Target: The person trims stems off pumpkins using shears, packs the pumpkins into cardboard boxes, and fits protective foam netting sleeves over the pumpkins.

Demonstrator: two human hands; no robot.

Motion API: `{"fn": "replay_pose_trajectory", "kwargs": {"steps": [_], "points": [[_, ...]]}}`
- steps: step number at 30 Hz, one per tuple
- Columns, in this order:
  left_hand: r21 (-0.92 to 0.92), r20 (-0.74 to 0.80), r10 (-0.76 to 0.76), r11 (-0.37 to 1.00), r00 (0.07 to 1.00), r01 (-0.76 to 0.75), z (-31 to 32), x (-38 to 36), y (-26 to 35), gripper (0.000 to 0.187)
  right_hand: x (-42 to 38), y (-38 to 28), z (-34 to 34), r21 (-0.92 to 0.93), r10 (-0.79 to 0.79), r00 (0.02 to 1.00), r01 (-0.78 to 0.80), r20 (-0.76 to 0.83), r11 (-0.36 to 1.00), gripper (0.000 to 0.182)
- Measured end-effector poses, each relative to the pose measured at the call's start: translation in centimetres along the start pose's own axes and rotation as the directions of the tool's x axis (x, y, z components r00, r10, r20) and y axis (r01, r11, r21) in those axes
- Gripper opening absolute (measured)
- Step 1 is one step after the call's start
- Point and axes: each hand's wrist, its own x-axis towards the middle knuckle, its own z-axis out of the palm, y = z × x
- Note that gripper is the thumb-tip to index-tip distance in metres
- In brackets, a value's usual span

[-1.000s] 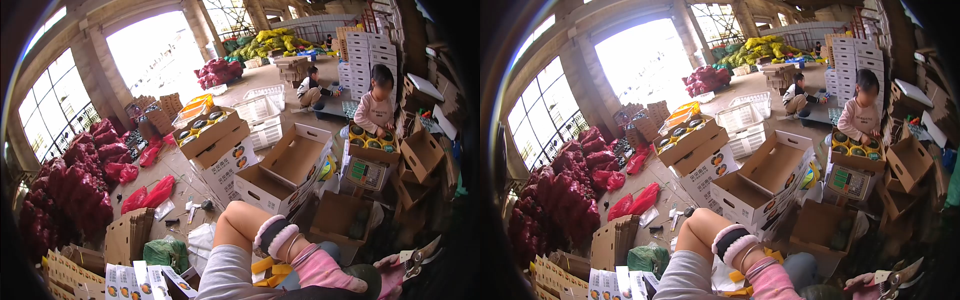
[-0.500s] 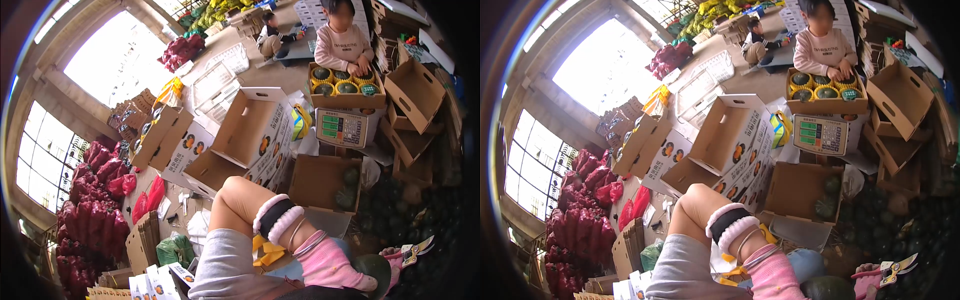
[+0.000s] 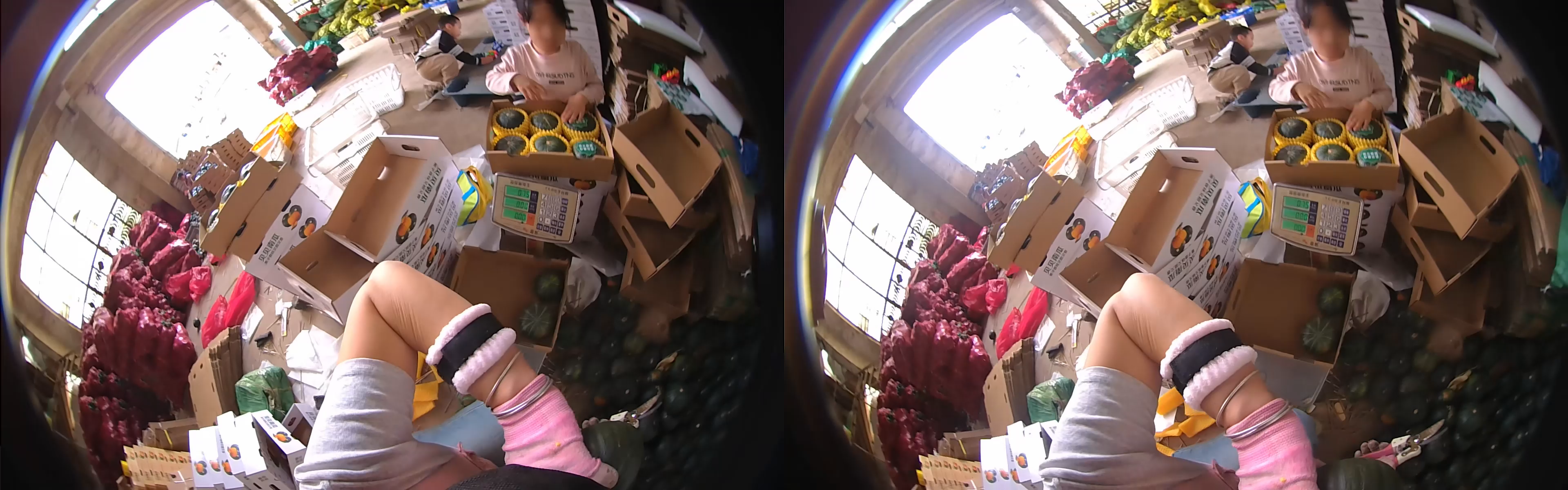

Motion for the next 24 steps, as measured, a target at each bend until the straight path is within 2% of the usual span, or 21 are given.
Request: {"fn": "replay_pose_trajectory", "kwargs": {"steps": [4, 6, 8, 9, 10, 11, 12, 13, 14, 15, 16, 17, 21, 23, 24], "points": [[0.159, 0.049, -0.033, 0.987, 0.998, 0.025, -5.0, -0.1, 3.8, 0.043, -2.2, -0.6, 0.9, -0.039, 0.007, 1.000, -0.007, -0.012, 0.999, 0.026], [0.332, 0.040, -0.078, 0.941, 0.996, 0.060, -9.4, -1.1, 6.3, 0.044, -3.2, -0.9, 1.8, -0.061, 0.021, 1.000, -0.023, -0.021, 0.998, 0.025], [0.568, -0.021, -0.134, 0.814, 0.991, 0.122, -15.3, -2.7, 9.2, 0.045, -4.2, -1.3, 3.0, -0.083, 0.037, 0.999, -0.039, -0.029, 0.996, 0.024], [0.713, -0.097, -0.164, 0.676, 0.982, 0.183, -19.2, -3.9, 10.7, 0.046, -4.6, -1.4, 3.6, -0.092, 0.048, 0.998, -0.050, -0.027, 0.995, 0.024], [0.834, -0.212, -0.182, 0.478, 0.960, 0.275, -23.7, -5.5, 12.2, 0.046, -5.0, -1.6, 4.2, -0.099, 0.059, 0.998, -0.061, -0.028, 0.993, 0.023], [0.889, -0.370, -0.189, 0.211, 0.909, 0.406, -28.8, -7.3, 13.6, 0.047, -5.3, -1.6, 4.8, -0.104, 0.066, 0.997, -0.069, -0.030, 0.992, 0.023], [0.825, -0.565, -0.143, -0.107, 0.813, 0.555, -34.1, -9.2, 15.1, 0.047, -5.8, -1.7, 5.3, -0.105, 0.073, 0.997, -0.076, -0.026, 0.992, 0.022], [0.625, -0.746, -0.058, -0.407, 0.664, 0.666, -38.7, -11.2, 16.6, 0.048, -6.1, -1.7, 5.7, -0.111, 0.085, 0.996, -0.087, -0.026, 0.990, 0.022], [0.296, -0.892, 0.063, -0.669, 0.448, 0.682, -43.1, -12.9, 18.0, 0.048, -6.5, -1.6, 6.0, -0.118, 0.094, 0.995, -0.097, -0.031, 0.988, 0.022], [0.019, -0.967, 0.135, -0.808, 0.216, 0.589, -46.7, -14.7, 19.2, 0.049, -6.9, -1.7, 6.3, -0.124, 0.105, 0.994, -0.109, -0.034, 0.986, 0.021], [-0.106, -0.988, 0.147, -0.876, 0.052, 0.470, -48.8, -16.8, 19.6, 0.049, -7.3, -1.8, 6.5, -0.130, 0.113, 0.993, -0.118, -0.041, 0.985, 0.021], [-0.117, -0.993, 0.116, -0.925, -0.025, 0.360, -48.8, -18.2, 19.3, 0.050, -7.7, -1.9, 6.7, -0.136, 0.117, 0.992, -0.124, -0.054, 0.983, 0.020], [0.225, -0.972, -0.213, -0.964, 0.094, 0.140, -40.8, -20.0, 16.1, 0.058, -8.4, -2.2, 7.7, -0.143, 0.148, 0.986, -0.157, -0.075, 0.977, 0.019], [0.462, -0.886, -0.434, -0.807, 0.162, 0.366, -39.2, -20.5, 13.6, 0.051, -8.6, -2.3, 8.0, -0.151, 0.156, 0.984, -0.167, -0.085, 0.974, 0.018], [0.534, -0.837, -0.523, -0.718, 0.162, 0.446, -38.3, -19.8, 13.1, 0.045, -8.6, -2.4, 8.1, -0.155, 0.163, 0.983, -0.175, -0.086, 0.972, 0.018]]}}
